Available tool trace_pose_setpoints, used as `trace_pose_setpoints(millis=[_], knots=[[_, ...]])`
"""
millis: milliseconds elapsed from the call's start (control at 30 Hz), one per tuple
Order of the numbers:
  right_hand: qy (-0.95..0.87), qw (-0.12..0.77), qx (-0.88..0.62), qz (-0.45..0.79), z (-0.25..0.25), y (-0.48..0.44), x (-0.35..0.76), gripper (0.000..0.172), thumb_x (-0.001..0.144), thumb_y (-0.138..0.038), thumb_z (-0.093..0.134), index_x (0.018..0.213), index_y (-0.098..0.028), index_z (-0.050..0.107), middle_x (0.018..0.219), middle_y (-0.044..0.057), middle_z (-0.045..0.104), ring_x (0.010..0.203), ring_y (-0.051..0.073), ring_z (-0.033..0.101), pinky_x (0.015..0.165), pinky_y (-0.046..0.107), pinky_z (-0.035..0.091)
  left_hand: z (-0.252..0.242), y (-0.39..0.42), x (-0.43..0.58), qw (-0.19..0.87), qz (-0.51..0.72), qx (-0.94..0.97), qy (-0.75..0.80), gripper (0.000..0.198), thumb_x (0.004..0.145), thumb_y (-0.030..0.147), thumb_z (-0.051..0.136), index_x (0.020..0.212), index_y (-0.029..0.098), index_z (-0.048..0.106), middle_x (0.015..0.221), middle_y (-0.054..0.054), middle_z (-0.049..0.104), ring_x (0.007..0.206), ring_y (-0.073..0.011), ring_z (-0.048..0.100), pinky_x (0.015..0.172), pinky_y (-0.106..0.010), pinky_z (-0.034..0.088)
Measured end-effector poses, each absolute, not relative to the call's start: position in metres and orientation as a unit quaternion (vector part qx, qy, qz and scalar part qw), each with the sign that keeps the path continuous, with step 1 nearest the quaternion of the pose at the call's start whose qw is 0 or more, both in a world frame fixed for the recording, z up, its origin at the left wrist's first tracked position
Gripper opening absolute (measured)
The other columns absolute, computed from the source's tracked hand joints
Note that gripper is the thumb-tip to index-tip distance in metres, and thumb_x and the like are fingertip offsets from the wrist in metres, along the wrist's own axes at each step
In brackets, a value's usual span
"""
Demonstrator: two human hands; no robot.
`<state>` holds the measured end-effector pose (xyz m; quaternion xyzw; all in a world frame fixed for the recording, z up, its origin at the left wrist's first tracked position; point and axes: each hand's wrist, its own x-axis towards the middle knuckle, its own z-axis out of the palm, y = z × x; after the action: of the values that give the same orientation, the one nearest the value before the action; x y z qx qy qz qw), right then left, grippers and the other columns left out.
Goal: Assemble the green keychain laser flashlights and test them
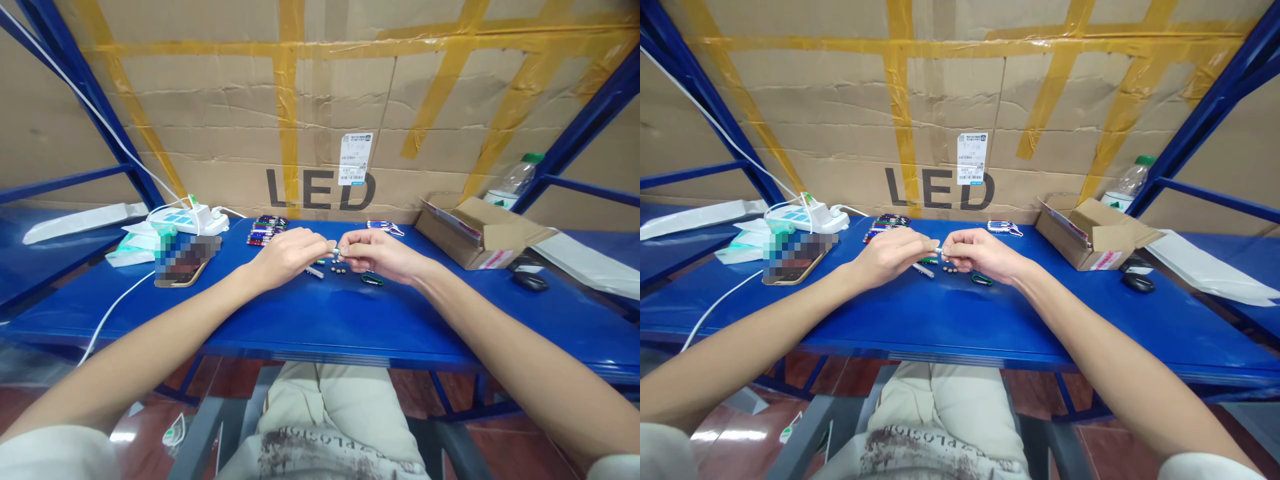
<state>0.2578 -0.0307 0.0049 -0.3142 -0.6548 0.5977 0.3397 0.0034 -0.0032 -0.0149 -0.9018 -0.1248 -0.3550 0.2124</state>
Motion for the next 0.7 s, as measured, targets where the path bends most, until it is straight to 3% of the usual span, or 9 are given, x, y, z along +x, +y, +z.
trace_pose_setpoints(millis=[133,267,500,700], knots=[[-0.589,0.314,-0.279,0.690,0.006,-0.030,0.259,0.029,0.080,-0.033,0.093,0.075,-0.017,0.069,0.062,-0.005,0.053,0.055,0.008,0.035,0.055,0.026,0.029,-0.016,-0.004,0.004,0.200,-0.369,-0.900,-0.121,0.025,0.116,0.033,0.052,0.120,0.023,0.074,0.110,-0.008,0.083,0.093,-0.0186,0.076,0.083,-0.033,0.057],[-0.604,0.328,-0.286,0.668,0.006,-0.029,0.261,0.035,0.078,-0.039,0.097,0.080,-0.017,0.070,0.070,-0.003,0.058,0.060,0.009,0.044,0.058,0.026,0.037,-0.020,-0.004,0.007,0.136,-0.409,-0.891,-0.141,0.025,0.115,0.036,0.056,0.121,0.020,0.074,0.105,-0.009,0.082,0.095,-0.0200,0.077,0.087,-0.033,0.060],[-0.703,0.410,-0.338,0.472,-0.003,-0.023,0.257,0.044,0.085,-0.058,0.089,0.094,-0.019,0.070,0.082,0.002,0.071,0.071,0.016,0.063,0.068,0.030,0.050,-0.018,-0.007,0.012,0.009,-0.437,-0.874,-0.213,0.029,0.111,0.044,0.063,0.110,0.018,0.078,0.104,-0.008,0.083,0.090,-0.0191,0.078,0.084,-0.029,0.059],[-0.823,0.401,-0.337,0.221,-0.010,-0.021,0.258,0.022,0.106,-0.041,0.064,0.097,-0.022,0.069,0.083,0.003,0.073,0.076,0.021,0.068,0.076,0.034,0.050,-0.015,-0.003,0.014,-0.173,-0.410,-0.843,-0.303,0.032,0.103,0.049,0.073,0.102,0.018,0.081,0.085,-0.003,0.081,0.075,-0.0178,0.075,0.070,-0.027,0.056]])
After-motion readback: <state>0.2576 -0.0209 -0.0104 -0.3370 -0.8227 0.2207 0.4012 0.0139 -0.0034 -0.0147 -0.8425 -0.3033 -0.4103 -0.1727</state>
